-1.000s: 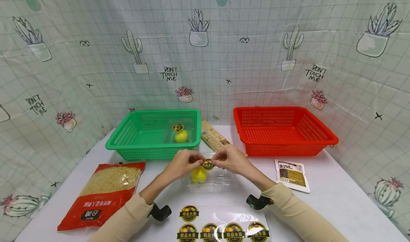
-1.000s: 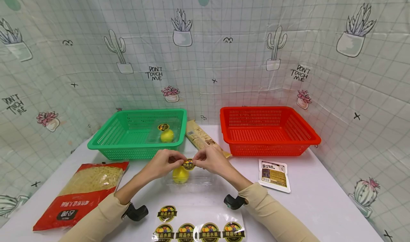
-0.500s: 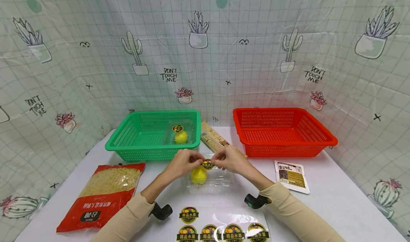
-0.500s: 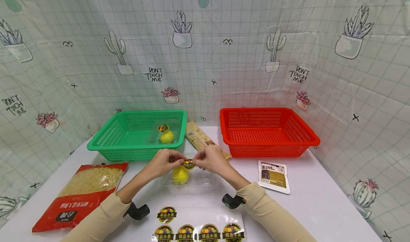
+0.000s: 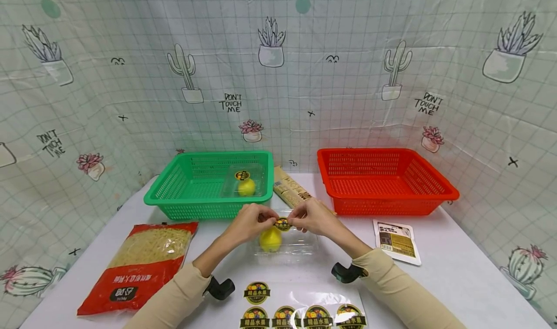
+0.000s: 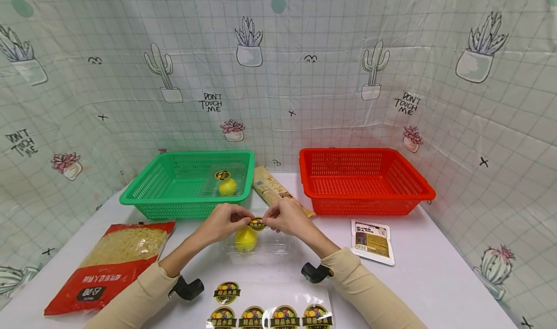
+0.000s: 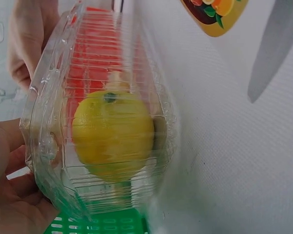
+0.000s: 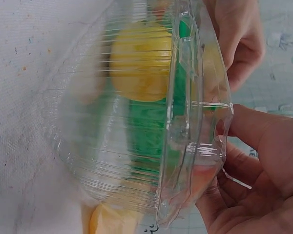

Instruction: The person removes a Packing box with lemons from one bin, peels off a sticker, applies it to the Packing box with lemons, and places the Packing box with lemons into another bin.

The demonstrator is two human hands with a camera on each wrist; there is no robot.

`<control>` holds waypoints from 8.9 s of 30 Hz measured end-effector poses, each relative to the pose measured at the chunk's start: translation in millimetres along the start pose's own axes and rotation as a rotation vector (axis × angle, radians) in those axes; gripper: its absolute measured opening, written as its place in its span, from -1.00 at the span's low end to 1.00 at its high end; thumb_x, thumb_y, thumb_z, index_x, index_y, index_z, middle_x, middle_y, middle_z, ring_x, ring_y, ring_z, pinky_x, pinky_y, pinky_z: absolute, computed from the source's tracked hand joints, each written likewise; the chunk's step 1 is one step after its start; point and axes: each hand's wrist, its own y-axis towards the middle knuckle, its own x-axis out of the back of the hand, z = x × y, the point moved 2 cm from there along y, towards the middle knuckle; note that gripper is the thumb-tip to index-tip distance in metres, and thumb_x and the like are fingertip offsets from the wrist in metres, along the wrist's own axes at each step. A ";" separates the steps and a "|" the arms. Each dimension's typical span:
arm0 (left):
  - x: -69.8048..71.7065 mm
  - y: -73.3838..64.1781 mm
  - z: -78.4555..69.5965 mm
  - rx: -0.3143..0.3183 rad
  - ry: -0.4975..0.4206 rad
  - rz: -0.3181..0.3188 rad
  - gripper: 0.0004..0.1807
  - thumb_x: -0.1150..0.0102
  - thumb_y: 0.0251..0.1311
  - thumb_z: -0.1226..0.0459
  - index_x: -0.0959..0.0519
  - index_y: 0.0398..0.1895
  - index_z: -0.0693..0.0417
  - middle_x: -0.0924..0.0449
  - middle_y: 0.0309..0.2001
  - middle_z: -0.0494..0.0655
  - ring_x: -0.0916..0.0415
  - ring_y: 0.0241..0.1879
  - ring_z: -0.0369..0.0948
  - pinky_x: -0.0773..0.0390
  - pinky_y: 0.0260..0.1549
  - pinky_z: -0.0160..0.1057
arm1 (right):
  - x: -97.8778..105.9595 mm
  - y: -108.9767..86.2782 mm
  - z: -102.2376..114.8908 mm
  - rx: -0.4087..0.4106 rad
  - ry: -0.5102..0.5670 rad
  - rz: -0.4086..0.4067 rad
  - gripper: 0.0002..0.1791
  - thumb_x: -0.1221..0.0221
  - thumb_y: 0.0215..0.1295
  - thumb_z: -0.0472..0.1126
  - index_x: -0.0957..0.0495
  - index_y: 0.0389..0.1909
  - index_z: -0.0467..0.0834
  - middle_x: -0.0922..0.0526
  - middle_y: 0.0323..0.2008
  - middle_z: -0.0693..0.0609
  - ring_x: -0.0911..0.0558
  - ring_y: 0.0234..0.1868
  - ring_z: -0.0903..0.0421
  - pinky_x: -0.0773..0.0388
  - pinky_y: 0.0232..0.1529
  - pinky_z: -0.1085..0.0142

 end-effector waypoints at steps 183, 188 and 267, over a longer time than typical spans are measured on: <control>-7.3 -10.1 -2.9 0.034 0.150 0.073 -0.37 -0.34 0.14 -0.04 -0.54 0.25 0.02 -0.49 0.20 0.17 -0.39 0.15 0.08 -0.49 0.04 0.15 | 0.4 -16.6 -7.8 -0.084 -0.355 -0.045 -0.21 -0.38 -0.07 0.37 -0.56 0.10 -0.06 -0.53 0.06 -0.10 -0.54 -0.10 0.00 -0.50 -0.20 0.15; -6.1 -10.9 -1.2 0.013 0.132 0.045 -0.42 -0.31 0.19 0.01 -0.54 0.24 0.06 -0.51 0.18 0.16 -0.41 0.14 0.07 -0.48 0.06 0.14 | 3.2 -21.8 -7.4 -0.062 -0.335 -0.041 -0.18 -0.34 0.02 0.36 -0.51 0.21 -0.08 -0.52 0.14 -0.14 -0.55 0.01 -0.07 -0.54 -0.07 0.01; 104.4 -27.0 24.5 0.346 -0.640 -0.098 -0.45 -0.11 0.37 0.01 -0.42 0.27 0.15 -0.53 0.12 0.02 -0.56 -0.28 -0.27 -0.52 -0.33 -0.41 | 84.2 -16.5 27.3 0.237 0.107 0.014 -0.38 -0.36 0.19 -0.22 -0.45 0.28 -0.20 -0.64 -0.25 -0.13 -0.68 -0.46 0.14 -0.66 -0.40 0.32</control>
